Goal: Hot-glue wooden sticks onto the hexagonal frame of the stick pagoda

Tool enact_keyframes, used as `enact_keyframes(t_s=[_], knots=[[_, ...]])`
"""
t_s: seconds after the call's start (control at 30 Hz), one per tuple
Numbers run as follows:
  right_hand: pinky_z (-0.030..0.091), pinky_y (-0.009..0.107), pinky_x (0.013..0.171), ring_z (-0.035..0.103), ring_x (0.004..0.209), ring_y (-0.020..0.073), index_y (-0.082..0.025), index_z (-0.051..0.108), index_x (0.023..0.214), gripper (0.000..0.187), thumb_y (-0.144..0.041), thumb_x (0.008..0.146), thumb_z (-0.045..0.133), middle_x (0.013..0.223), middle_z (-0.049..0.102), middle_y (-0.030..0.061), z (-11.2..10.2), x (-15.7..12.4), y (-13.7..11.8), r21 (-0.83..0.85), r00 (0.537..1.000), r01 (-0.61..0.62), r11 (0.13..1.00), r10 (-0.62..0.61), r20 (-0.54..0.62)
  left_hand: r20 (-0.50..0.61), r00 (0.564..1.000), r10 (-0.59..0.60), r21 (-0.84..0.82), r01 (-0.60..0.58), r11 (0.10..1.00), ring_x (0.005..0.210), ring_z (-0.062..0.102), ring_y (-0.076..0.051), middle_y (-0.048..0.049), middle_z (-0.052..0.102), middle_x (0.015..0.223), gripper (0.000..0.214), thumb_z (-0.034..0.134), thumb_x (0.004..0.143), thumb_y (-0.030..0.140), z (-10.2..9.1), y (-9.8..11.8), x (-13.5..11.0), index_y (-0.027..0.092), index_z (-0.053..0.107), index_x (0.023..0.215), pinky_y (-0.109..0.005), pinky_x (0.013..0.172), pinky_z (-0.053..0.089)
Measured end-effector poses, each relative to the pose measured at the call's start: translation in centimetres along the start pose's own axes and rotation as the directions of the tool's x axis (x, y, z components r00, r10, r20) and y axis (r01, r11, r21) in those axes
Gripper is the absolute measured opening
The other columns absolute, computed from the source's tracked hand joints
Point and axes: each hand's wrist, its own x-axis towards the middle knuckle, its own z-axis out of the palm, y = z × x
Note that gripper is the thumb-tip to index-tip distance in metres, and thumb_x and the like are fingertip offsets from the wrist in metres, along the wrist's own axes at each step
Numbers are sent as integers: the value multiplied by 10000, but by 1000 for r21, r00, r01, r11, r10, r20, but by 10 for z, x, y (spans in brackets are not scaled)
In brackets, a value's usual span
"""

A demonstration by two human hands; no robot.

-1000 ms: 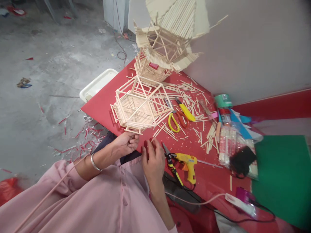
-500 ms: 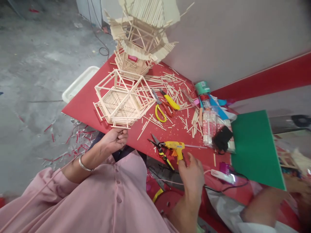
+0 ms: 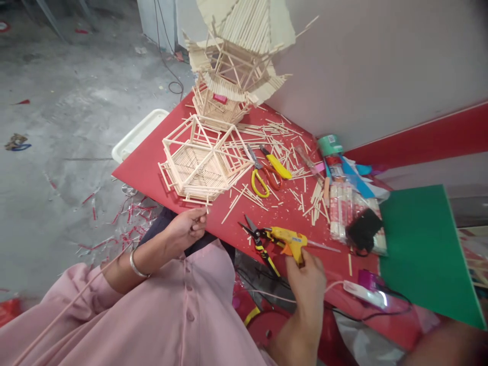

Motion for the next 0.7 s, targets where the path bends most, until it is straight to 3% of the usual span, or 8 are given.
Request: enact_keyframes(t_s=[0.1,0.17,0.3,0.37,0.53,0.7], knots=[[424,306,617,590,691,229,-213,575,900,305,-448,713,520,683,631,41,-18,-14,-17,158,992,-124,980,121,30,15,984,178,212,-177,961,352,248,-23,45,445,484,257,643,831,226,-6,-18,-4,143,551,606,-152,347,174],[405,288,570,556,591,199,-226,531,870,253,-439,734,515,590,583,-2,-27,-27,-34,253,989,-148,956,136,63,46,941,335,386,-326,863,398,334,-42,19,516,522,189,691,797,246,-6,-26,-6,144,637,649,-157,393,253],[414,267,563,523,577,161,-213,511,941,340,-516,788,528,665,560,-19,-28,-48,-74,444,992,74,893,-111,58,211,795,569,635,-554,538,634,553,-137,-25,643,645,44,738,738,177,-4,-28,-9,208,752,711,-213,640,451],[414,267,575,527,572,158,-206,520,944,416,-574,767,600,660,549,-25,-20,-52,-93,380,988,148,913,-157,-8,274,752,600,671,-596,440,719,587,-167,-42,692,739,100,738,726,148,-4,-27,-10,242,772,730,-243,744,471],[361,270,571,516,574,166,-221,502,795,393,-598,795,610,625,519,-17,-1,-48,-113,50,938,254,966,-234,-257,275,740,614,662,-609,438,789,596,-194,-51,654,731,164,740,714,125,-14,-25,-10,266,784,786,-250,780,476],[342,259,559,507,573,164,-231,480,767,343,-551,847,572,607,503,-23,3,-44,-117,-37,900,332,943,-328,-287,247,771,587,648,-582,491,763,564,-177,-60,619,751,119,740,723,131,-19,-25,-15,240,767,760,-207,721,451]])
